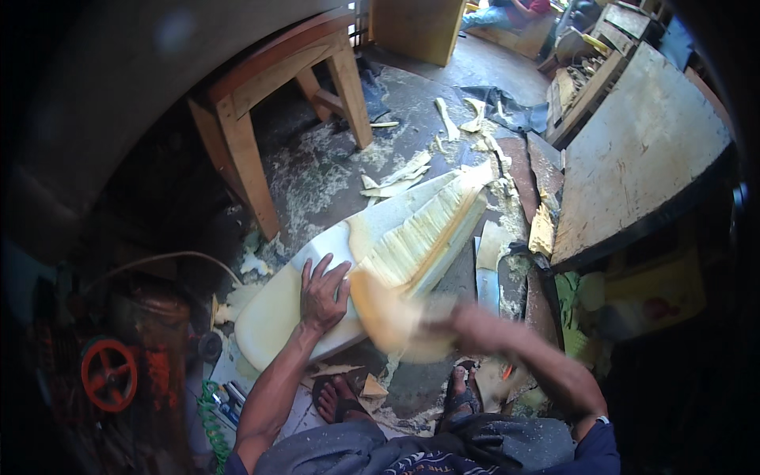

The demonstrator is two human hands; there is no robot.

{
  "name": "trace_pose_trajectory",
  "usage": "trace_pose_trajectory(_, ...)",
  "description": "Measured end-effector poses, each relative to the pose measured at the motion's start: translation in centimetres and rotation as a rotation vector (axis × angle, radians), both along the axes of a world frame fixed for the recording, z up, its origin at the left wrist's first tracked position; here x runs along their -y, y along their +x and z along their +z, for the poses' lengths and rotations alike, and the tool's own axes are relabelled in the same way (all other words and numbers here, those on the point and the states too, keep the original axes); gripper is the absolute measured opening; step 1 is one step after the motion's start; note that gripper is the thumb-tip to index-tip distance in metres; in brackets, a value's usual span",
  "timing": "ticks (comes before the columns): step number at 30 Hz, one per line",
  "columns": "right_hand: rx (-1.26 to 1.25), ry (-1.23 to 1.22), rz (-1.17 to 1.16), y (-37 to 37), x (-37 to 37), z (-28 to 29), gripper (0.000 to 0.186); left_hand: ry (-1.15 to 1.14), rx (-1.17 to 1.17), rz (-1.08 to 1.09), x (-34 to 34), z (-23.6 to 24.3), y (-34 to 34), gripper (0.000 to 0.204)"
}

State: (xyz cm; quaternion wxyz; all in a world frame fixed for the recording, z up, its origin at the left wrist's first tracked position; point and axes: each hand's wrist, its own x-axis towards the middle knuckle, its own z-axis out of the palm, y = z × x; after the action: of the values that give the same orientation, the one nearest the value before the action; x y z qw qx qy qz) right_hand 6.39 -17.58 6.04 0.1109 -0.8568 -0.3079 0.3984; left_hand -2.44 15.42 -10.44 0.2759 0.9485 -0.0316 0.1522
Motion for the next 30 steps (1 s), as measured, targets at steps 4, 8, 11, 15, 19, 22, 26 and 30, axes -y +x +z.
trace_pose_trajectory(4,0.193,0.297,-0.085,-1.5,6.0,-1.8,0.063,-0.038,-0.005,-0.001,0.0,0.1,0.2,0.033)
trace_pose_trajectory(8,0.501,0.507,-1.041,-2.3,11.1,-2.3,0.063,-0.042,-0.005,-0.023,-0.4,-0.2,0.3,0.033)
trace_pose_trajectory(11,-0.222,0.126,-0.513,-4.5,13.5,-2.3,0.050,-0.321,0.014,0.042,-0.8,-0.5,0.2,0.035)
trace_pose_trajectory(15,-0.244,0.383,-0.527,-6.4,15.8,-3.3,0.054,-0.612,-0.116,0.072,-1.4,-0.5,0.4,0.042)
trace_pose_trajectory(19,-0.251,0.277,-0.345,-8.0,15.3,-2.9,0.051,-1.031,-0.071,0.165,-1.7,1.0,1.1,0.046)
trace_pose_trajectory(22,-0.172,0.528,-0.829,-8.5,14.8,-0.9,0.051,-1.083,-0.022,0.236,-1.6,2.8,1.8,0.041)
trace_pose_trajectory(26,-0.068,0.407,-0.421,-9.4,14.1,0.9,0.058,-0.730,-0.040,0.269,0.0,4.3,0.7,0.034)
trace_pose_trajectory(30,0.148,0.712,-0.879,-9.1,14.0,0.2,0.057,-0.602,-0.047,0.223,1.9,4.5,-0.2,0.034)
